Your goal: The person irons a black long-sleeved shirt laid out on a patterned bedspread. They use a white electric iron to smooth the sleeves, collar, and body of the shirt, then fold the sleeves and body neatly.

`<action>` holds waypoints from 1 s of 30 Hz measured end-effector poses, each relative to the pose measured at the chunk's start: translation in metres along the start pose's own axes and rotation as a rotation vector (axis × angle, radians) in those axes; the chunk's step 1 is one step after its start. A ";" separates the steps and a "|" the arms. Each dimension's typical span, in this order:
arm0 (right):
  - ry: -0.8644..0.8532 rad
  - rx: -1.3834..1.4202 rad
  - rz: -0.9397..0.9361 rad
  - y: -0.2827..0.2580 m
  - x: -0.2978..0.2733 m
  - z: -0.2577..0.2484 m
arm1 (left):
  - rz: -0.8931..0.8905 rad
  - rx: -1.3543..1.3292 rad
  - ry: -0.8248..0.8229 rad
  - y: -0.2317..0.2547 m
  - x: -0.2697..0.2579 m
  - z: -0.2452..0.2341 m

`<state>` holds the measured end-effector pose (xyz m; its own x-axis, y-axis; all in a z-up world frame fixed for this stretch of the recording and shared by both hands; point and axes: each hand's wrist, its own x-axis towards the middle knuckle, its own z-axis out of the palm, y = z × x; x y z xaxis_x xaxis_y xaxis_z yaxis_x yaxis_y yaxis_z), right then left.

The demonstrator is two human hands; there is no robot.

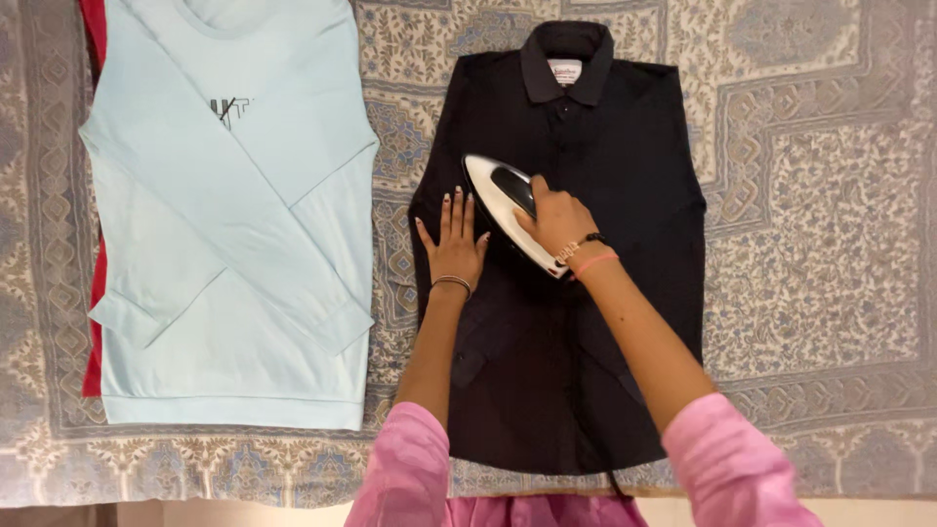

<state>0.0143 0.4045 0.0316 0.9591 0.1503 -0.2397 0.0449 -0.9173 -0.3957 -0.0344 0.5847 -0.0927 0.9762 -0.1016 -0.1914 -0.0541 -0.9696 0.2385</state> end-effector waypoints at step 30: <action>0.065 0.031 0.083 0.118 -0.162 0.000 | 0.325 -0.195 -0.189 0.161 -0.268 0.069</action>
<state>-0.1362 0.2721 0.0245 0.9754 0.0491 -0.2147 -0.0430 -0.9137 -0.4040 -0.3190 0.4406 -0.0693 0.8585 -0.4516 -0.2430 -0.2944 -0.8219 0.4877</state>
